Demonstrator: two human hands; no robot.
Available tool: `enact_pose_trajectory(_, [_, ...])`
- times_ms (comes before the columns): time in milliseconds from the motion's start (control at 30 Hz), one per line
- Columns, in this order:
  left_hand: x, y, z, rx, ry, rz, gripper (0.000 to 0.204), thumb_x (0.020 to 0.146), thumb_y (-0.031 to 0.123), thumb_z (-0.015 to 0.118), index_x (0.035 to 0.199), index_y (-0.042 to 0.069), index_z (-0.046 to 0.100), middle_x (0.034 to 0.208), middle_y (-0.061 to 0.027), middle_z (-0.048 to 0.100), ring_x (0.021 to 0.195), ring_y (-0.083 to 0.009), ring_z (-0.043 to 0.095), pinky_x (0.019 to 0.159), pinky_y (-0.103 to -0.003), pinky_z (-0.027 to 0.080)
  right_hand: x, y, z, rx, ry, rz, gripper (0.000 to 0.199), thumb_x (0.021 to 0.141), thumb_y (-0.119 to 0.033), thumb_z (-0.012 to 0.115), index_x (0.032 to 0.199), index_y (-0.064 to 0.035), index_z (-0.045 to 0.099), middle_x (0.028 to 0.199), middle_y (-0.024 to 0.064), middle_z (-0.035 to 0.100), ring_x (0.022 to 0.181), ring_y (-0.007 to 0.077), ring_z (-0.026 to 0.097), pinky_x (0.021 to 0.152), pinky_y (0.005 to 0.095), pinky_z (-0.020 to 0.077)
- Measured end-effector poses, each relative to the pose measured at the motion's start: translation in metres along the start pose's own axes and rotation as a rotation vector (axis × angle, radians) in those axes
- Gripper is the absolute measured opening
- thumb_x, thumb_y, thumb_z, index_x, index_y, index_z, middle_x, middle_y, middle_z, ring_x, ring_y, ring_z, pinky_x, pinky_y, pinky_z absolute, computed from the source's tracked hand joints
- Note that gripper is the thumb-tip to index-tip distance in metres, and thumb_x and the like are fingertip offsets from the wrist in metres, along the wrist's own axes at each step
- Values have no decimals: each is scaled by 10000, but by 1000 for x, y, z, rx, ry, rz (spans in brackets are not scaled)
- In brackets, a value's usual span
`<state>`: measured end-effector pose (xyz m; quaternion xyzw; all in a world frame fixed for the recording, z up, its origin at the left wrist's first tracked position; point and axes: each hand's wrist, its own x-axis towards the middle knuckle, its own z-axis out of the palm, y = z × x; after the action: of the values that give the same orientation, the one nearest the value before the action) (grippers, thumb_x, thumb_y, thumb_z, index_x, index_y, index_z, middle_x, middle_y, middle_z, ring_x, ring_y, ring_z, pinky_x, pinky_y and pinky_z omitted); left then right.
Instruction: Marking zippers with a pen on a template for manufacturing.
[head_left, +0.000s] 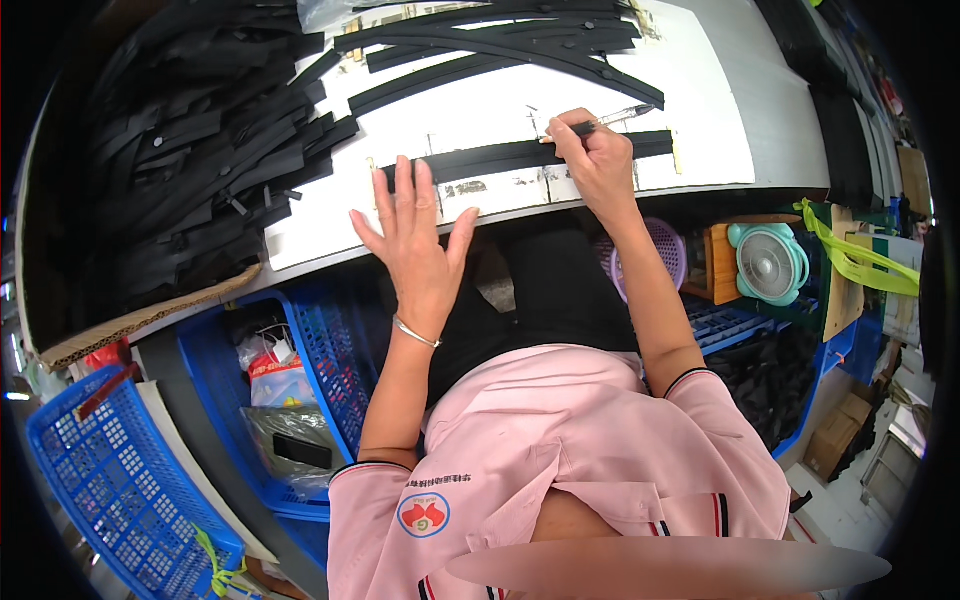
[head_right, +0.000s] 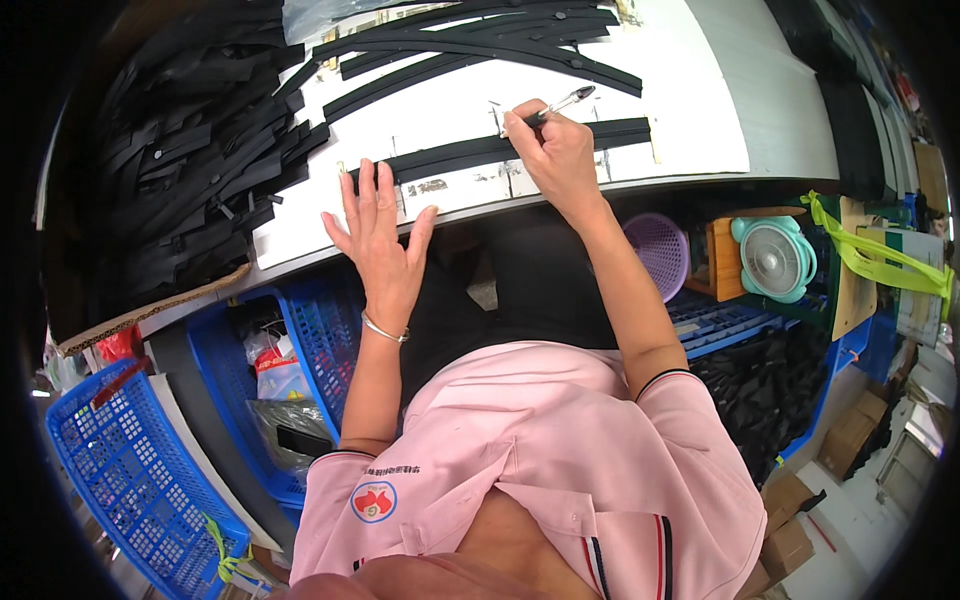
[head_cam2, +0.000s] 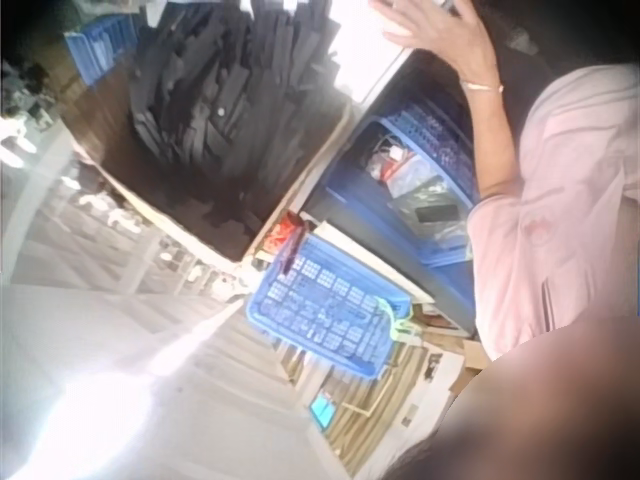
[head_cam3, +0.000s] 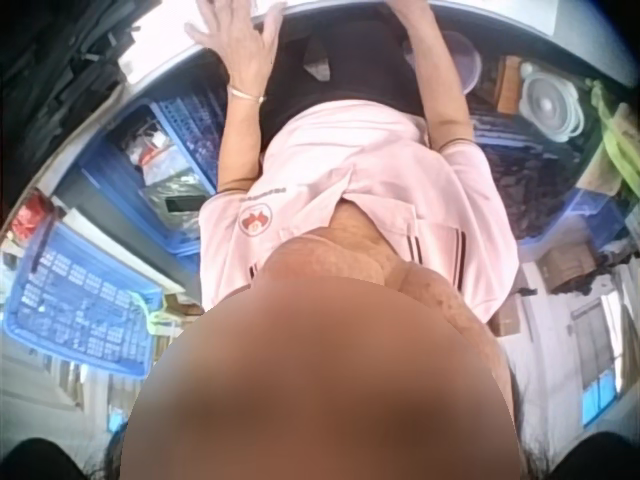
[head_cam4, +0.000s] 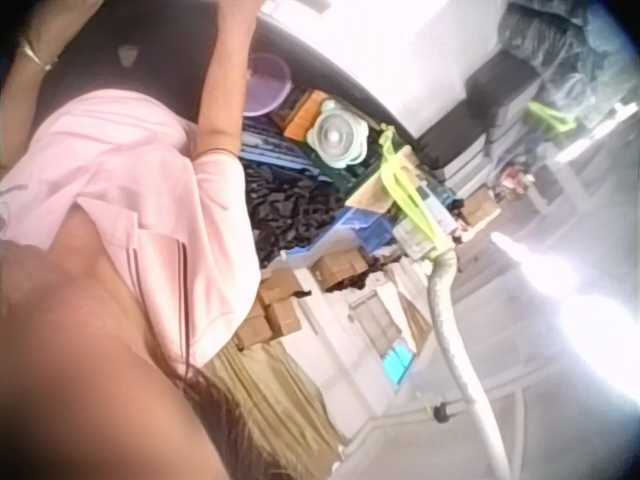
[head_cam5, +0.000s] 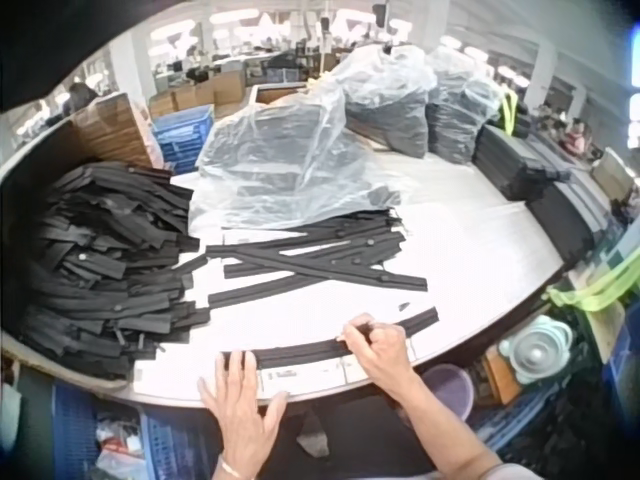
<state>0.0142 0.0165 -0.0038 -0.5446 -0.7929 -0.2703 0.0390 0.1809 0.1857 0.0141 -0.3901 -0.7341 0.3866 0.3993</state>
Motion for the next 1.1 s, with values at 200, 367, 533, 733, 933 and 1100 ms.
enact_pose_trajectory(200, [12,42,14,-152,-73,156,692,927,427,733,1509,114,529,1569,-92,493,1496,-312,373,1230,-637,55,0,1,2,-20,8,-19,185,983,-138,685,884,14,721,680,36,685,574,63,589,529,261,444])
enact_pose_trajectory(367, [14,52,20,-108,-90,195,565,930,391,735,1419,129,624,1474,-60,575,1400,-290,469,1215,-637,117,0,10,5,-66,8,-98,182,980,-150,688,887,1,730,687,55,698,551,92,607,519,269,447])
enact_pose_trajectory(533, [14,51,22,-114,-77,198,510,931,354,740,1382,130,656,1456,-53,587,1393,-282,472,1203,-641,138,-2,8,4,-24,45,-91,196,980,-159,683,876,0,730,654,38,678,523,90,575,507,270,438])
enact_pose_trajectory(733, [15,52,22,-101,-72,197,504,928,346,745,1377,132,661,1451,-51,590,1391,-277,472,1200,-630,147,-2,9,0,29,-36,-99,223,931,-132,702,777,30,704,628,71,653,492,101,553,482,278,421])
enact_pose_trajectory(933, [16,54,23,-104,-72,209,502,920,333,757,1370,130,664,1448,-50,590,1385,-279,475,1198,-622,152,-2,20,0,-58,-36,-156,204,911,-105,692,763,36,691,632,85,652,496,117,548,488,282,420])
enact_pose_trajectory(1100, [14,51,24,-81,-104,190,514,925,322,761,1406,179,649,1499,-37,566,1407,-276,469,1206,-593,153,-6,-3,-22,239,-61,-4,165,951,-92,657,845,22,710,683,35,672,596,72,582,557,243,445])
